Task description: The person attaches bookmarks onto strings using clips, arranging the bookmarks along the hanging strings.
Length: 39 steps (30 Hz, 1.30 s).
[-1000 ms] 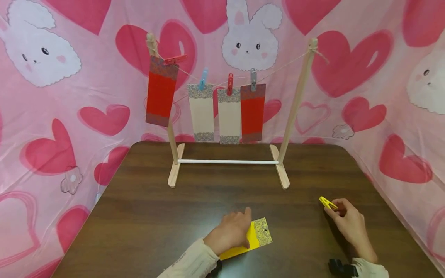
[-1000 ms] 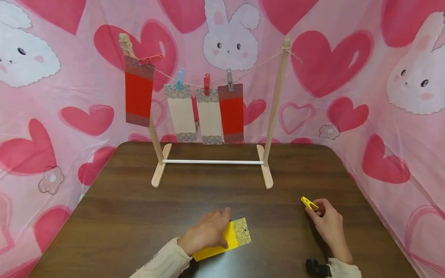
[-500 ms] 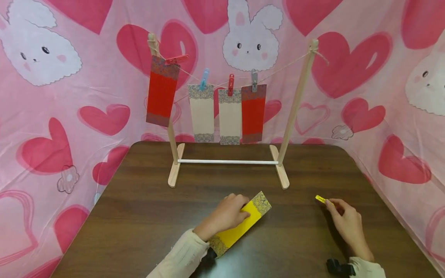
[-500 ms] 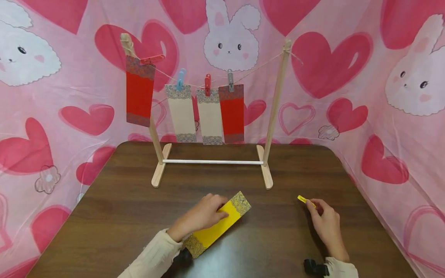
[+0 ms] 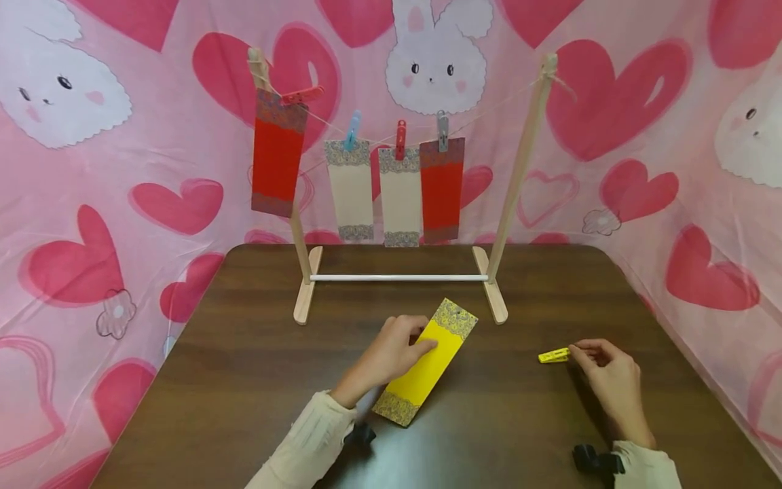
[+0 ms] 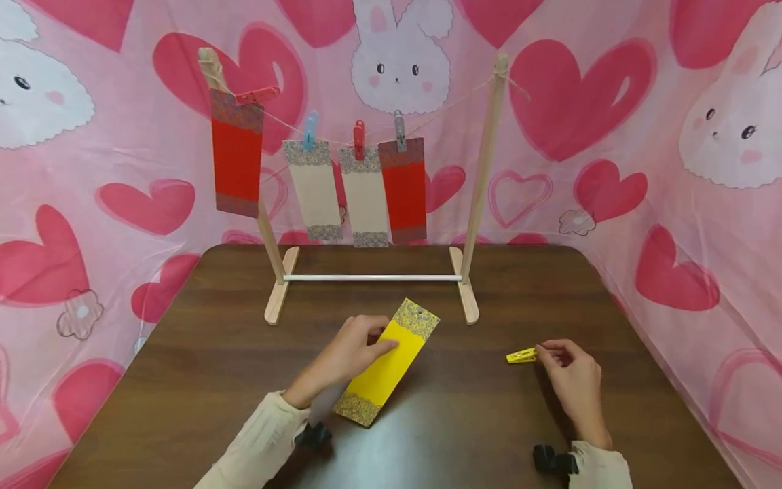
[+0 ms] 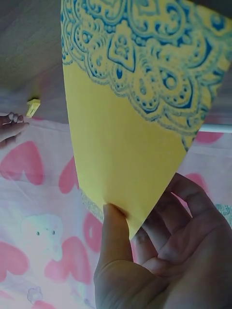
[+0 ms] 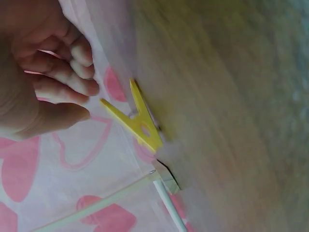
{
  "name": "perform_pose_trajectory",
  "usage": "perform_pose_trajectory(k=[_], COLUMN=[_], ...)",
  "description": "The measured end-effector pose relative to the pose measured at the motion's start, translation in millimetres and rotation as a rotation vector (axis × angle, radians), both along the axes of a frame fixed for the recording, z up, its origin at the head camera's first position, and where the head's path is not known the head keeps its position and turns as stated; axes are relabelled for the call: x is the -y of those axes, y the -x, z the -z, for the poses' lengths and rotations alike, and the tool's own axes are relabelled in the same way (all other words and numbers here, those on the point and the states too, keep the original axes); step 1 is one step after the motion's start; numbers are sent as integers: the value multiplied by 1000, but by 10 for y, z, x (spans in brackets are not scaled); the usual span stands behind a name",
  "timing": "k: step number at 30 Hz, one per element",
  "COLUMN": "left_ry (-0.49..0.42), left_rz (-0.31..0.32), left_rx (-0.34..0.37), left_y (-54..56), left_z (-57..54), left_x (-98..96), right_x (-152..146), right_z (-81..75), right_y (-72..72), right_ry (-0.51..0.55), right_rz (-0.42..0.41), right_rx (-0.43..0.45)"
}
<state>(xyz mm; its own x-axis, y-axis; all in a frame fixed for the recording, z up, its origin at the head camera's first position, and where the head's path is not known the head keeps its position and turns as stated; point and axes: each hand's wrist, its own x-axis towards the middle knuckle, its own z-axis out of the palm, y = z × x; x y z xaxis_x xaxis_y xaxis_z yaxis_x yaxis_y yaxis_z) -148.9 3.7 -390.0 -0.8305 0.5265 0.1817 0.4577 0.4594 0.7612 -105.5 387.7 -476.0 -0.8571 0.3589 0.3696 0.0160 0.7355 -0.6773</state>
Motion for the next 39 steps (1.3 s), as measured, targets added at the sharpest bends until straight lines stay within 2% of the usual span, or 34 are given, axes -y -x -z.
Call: perform_pose_trajectory(k=[2,6,8,11,14,19,26,32,36,39], left_ry=[-4,-6,-3,11,23,26,-4,-27,-39,-36], left_rz=[5,10,10,5,-1,-8,-13,17,2,-6], left_rx=[-3,-9,-19,-28,-28,-17,-23,-32,-35,-33], left_y=[19,48,63,82,94,101,99,78,75,106], left_z=[-1,0,2,3,7,-11,-46,11,15,-15], left_x=[-6,-7,3,28,49,58,39,2,2,4], right_x=[-17,-38,-39,-26,-4,26,95,231,294,297], right_z=[5,15,30,67,114,137,6,-134,-240,-362], right_y=[19,34,37,36,36,39,8,-25,13,33], right_ry=[-55,-135,-148,-148,-155,-166,16,78,140,127], right_rz=[-66,-257,-334,-376,-357,-279,-186,-239,-280,-287], right_rx=[62,165,165,148,133,113,-3,-69,-103,-121])
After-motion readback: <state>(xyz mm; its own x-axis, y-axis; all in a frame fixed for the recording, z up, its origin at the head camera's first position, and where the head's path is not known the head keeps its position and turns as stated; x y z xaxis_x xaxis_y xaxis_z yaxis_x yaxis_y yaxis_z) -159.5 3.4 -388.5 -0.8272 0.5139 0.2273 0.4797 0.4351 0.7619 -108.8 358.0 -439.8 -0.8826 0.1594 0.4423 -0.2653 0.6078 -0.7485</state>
